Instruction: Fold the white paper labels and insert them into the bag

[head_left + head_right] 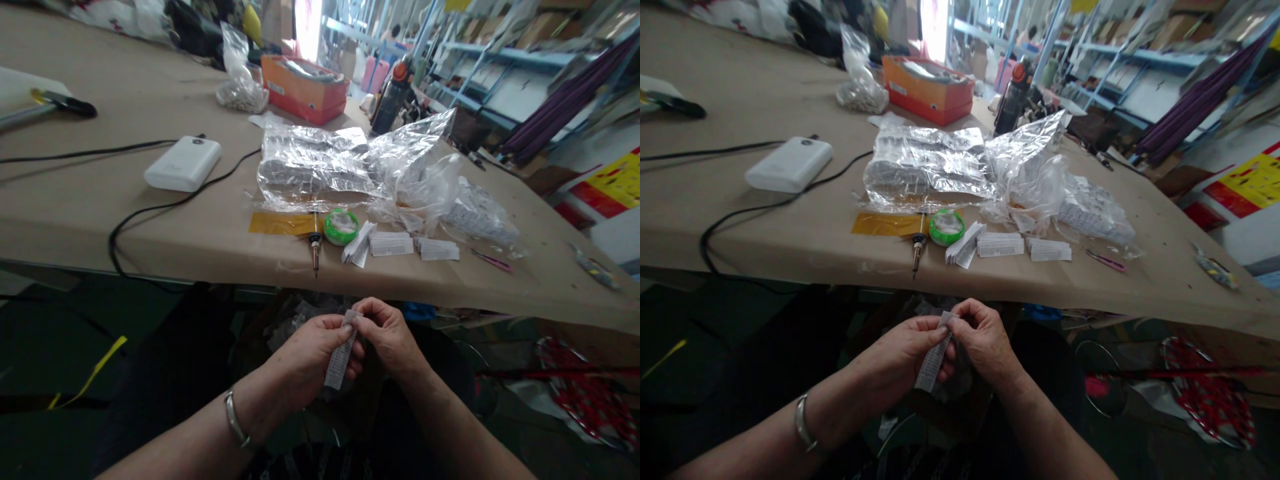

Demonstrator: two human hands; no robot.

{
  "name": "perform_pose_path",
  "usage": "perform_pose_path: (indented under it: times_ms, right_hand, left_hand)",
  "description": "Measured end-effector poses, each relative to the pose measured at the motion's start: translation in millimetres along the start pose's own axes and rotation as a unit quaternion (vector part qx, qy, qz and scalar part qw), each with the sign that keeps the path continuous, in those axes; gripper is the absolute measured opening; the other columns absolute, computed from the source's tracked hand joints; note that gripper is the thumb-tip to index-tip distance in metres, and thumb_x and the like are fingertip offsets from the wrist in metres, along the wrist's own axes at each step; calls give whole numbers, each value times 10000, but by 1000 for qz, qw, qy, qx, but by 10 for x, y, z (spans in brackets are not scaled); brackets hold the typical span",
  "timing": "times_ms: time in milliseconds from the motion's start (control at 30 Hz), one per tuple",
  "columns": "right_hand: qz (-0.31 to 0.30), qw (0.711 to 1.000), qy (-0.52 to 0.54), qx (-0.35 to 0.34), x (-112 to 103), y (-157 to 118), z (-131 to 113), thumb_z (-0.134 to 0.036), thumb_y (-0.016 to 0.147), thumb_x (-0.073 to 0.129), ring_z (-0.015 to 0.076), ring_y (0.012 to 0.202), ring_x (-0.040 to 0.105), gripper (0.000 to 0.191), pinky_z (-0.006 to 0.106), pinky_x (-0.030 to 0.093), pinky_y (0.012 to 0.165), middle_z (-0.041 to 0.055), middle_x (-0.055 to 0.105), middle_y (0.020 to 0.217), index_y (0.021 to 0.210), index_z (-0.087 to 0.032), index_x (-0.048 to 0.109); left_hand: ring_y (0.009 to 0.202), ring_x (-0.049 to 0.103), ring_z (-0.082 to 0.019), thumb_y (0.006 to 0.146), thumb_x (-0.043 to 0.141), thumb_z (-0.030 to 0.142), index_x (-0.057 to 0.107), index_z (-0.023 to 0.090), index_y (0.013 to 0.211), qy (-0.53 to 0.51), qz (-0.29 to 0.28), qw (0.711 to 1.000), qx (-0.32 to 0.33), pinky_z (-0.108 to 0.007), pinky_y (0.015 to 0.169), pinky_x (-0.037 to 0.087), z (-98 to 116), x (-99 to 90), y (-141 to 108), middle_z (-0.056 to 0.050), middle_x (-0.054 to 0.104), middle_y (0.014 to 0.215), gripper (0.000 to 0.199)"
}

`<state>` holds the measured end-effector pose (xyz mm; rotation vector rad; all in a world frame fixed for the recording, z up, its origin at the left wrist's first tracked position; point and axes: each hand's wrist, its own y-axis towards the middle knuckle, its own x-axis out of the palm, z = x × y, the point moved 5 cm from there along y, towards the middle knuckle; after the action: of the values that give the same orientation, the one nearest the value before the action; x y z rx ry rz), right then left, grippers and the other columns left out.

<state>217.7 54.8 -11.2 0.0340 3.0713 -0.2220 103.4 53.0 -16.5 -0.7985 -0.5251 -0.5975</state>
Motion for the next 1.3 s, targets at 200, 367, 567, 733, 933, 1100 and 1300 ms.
perform_pose_path:
  times_ms: [200,367,567,733,933,1100,1300]
  right_hand:
    - [22,965,-201,-169,1,-82,-213,-299,837,584,192,976,571,322,330,469,866,59,603,1065,1145,-209,558]
    - [2,897,-368,-246,67,-110,-293,-324,896,502,240,1069,518,330,416,449,933,105,584,1132,1191,-187,559]
    - [-3,885,-385,-261,98,-133,-291,-318,934,434,239,1077,513,349,419,451,932,125,585,1142,1226,-150,525]
    - [-14,913,-337,-231,82,-104,-229,-305,919,465,224,1082,524,346,398,431,950,91,593,1144,1245,-202,514]
    - [3,996,-66,-59,15,41,-81,-342,838,584,138,747,584,203,253,475,700,5,620,822,976,-192,588]
    - [-16,1000,13,11,78,145,-57,-314,779,634,97,620,510,164,209,421,602,-20,578,678,732,-162,592]
    - [-14,1000,1,8,184,228,-125,-311,743,639,95,586,485,164,210,409,562,-18,570,647,695,-160,598]
  left_hand:
    - [484,526,-87,838,548,263,570,114,803,15,8,1000,13,-216,488,412,-17,-59,11,-5,560,620,154]
    - [472,519,-82,834,549,260,583,110,820,20,13,999,33,-202,469,401,-1,-71,15,-6,563,604,154]
    - [488,526,-82,830,558,273,589,108,825,16,10,999,41,-201,472,403,-15,-96,40,-16,577,639,168]
    - [486,524,-85,830,559,285,585,115,841,16,22,999,42,-207,472,401,-28,-127,42,-8,568,640,173]
    - [499,520,-87,832,562,324,574,121,892,20,40,997,62,-200,476,386,53,-102,-32,5,554,631,212]
    - [504,507,-88,822,569,335,570,127,843,46,72,993,82,-205,484,374,91,-135,-61,7,552,619,209]
    - [514,487,-91,797,580,329,581,134,772,72,104,986,106,-210,513,369,149,-188,-84,3,560,599,197]
